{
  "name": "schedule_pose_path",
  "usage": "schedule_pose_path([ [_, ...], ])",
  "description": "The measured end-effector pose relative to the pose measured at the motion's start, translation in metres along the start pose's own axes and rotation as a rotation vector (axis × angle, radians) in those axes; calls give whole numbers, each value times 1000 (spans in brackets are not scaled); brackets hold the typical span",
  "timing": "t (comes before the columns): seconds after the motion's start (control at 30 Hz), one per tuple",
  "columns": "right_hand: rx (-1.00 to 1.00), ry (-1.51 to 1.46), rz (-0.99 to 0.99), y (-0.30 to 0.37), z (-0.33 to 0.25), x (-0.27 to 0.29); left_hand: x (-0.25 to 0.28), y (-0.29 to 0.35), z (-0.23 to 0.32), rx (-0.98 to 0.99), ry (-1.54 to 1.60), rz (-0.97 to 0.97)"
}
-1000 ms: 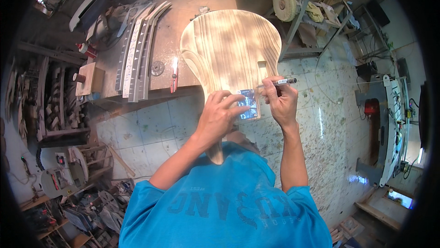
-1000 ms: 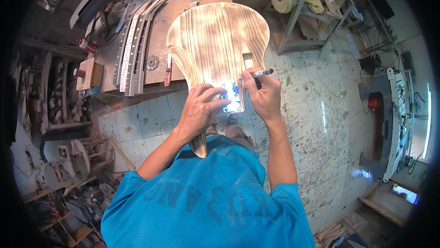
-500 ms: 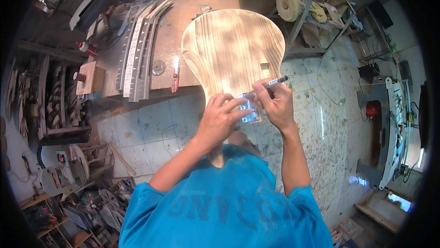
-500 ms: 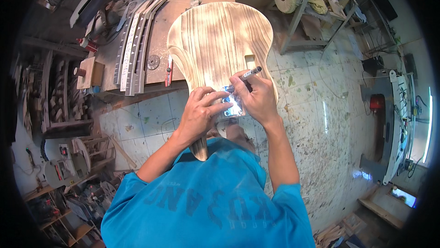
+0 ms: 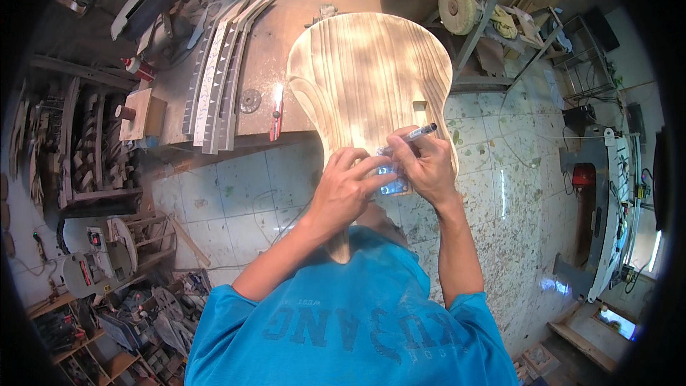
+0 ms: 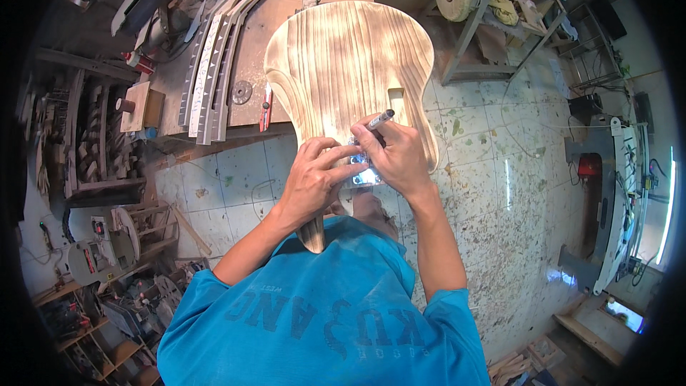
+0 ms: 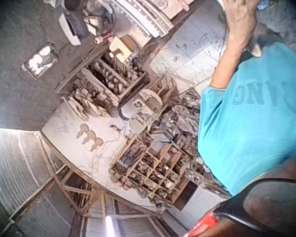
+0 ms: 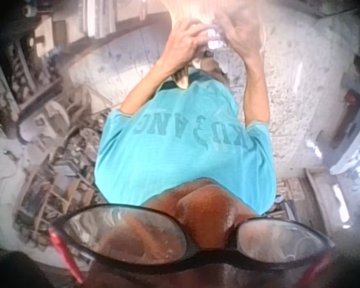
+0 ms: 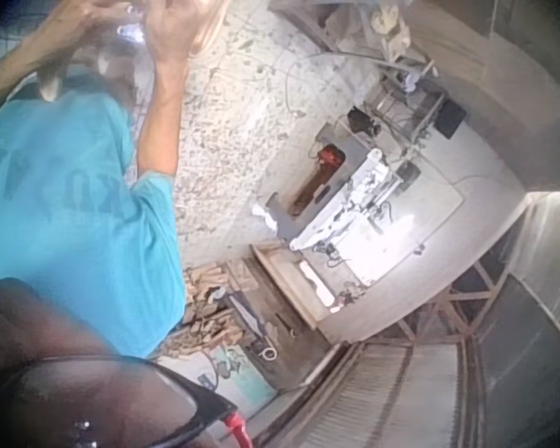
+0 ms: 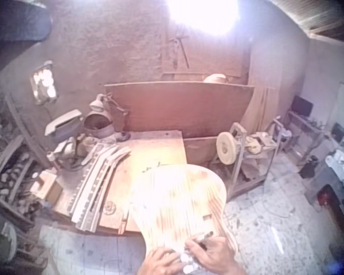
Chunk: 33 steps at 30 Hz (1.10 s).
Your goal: The person marks a guitar body with a pen using a template, then picks up and looks at several guitar bridges from a shelf.
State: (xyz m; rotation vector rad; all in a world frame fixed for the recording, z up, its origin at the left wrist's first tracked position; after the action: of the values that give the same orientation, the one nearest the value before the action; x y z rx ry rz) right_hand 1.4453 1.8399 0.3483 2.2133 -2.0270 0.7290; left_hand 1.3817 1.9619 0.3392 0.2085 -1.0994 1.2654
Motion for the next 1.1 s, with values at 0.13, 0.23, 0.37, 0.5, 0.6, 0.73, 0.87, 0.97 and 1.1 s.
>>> schedule_pose_path([
  [0.13, 14, 32, -38, -3, -7, -4, 0, 0, -1, 7, 6, 4],
  [0.23, 30, 44, -68, -4, -10, -6, 0, 0, -1, 6, 6, 2],
  [0.37, 88, 92, -88, -7, -12, -6, 1, 0, 1, -2, 0, 4],
  [0.5, 207, 135, -86, -7, -22, -11, 1, 0, 1, 11, -4, 10],
  [0.6, -19, -1, -38, -5, -5, 1, 0, 1, 0, -2, 21, 32],
  [0.73, -63, -99, 136, 3, -5, 37, 3, 0, 1, -4, 20, 28],
  [0.87, -55, -61, 172, 21, -19, 49, 5, -2, -2, 2, 47, 49],
  [0.97, -11, -74, 130, 30, -31, 38, 9, -4, -4, 58, 122, 72],
  [1.1, -32, -28, 84, 34, -13, 21, 13, -4, -4, 102, 190, 98],
])
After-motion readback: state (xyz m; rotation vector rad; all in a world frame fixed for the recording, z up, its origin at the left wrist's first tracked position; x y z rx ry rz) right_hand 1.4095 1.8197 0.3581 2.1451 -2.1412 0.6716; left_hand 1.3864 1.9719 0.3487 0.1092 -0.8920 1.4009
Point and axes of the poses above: each hand's wrist, its own y-axis away from the middle knuckle, its own x-axis out of the back of the hand, z = x × y, the point moved 10 cm from there along -y, towards the middle knuckle, and after that the axes turned 6 degrees about z, right-handed, at the moved point
